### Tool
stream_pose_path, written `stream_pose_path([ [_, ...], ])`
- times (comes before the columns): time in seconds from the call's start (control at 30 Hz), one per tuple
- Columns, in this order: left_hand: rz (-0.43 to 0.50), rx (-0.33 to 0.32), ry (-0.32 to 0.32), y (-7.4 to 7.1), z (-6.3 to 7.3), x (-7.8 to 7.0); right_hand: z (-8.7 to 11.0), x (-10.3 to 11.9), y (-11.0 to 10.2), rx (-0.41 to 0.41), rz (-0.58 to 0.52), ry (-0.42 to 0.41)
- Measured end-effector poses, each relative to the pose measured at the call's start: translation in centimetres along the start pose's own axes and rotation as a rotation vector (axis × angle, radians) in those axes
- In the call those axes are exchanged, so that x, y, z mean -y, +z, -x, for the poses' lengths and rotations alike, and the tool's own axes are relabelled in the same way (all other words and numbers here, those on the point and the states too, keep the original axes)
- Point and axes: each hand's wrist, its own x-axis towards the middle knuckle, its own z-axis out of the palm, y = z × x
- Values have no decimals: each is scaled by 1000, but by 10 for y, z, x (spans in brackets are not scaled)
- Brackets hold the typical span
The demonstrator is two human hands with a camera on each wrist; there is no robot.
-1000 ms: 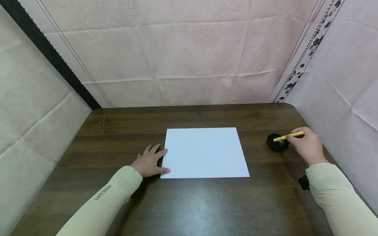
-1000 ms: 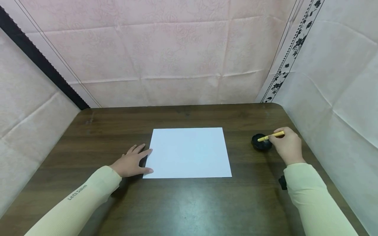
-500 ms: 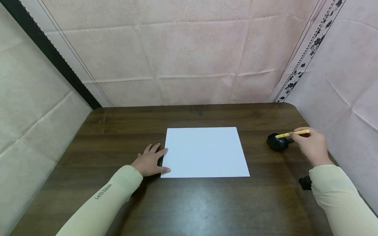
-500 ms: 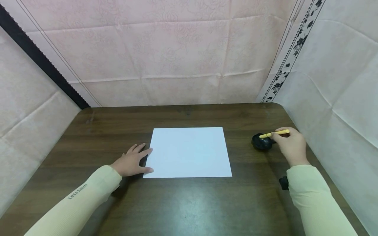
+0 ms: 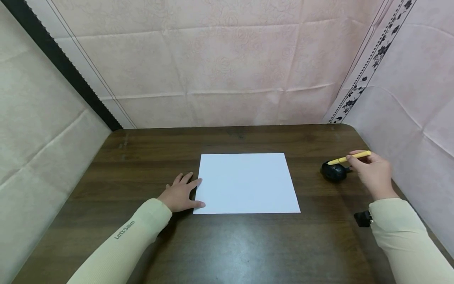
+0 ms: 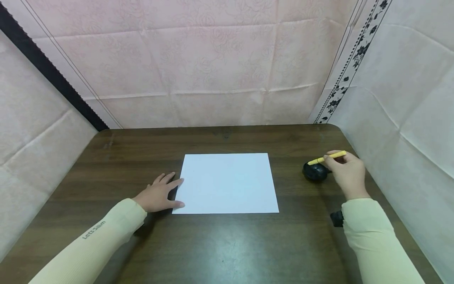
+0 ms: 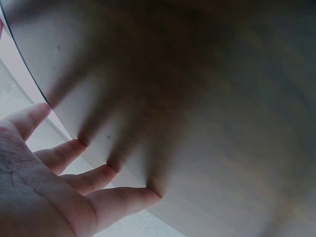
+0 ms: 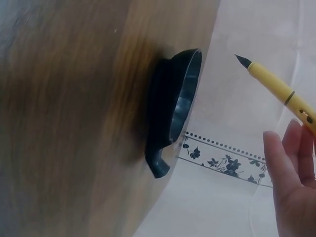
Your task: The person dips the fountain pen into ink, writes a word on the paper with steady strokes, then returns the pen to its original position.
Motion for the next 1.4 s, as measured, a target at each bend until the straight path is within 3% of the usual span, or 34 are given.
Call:
stream_pose_path([
  [0.27,-2,6,-9,0,1,1,1,8,10,33,-62,-3],
  [0.73,-1,10,21,-2,1,1,4,21,32,83,-48,0],
  [1.27,-12,2,8,-4,0,-2,9,36,62,156,-245,39],
  [1.4,-10,3,7,-3,1,-1,11,39,74,179,-228,38],
])
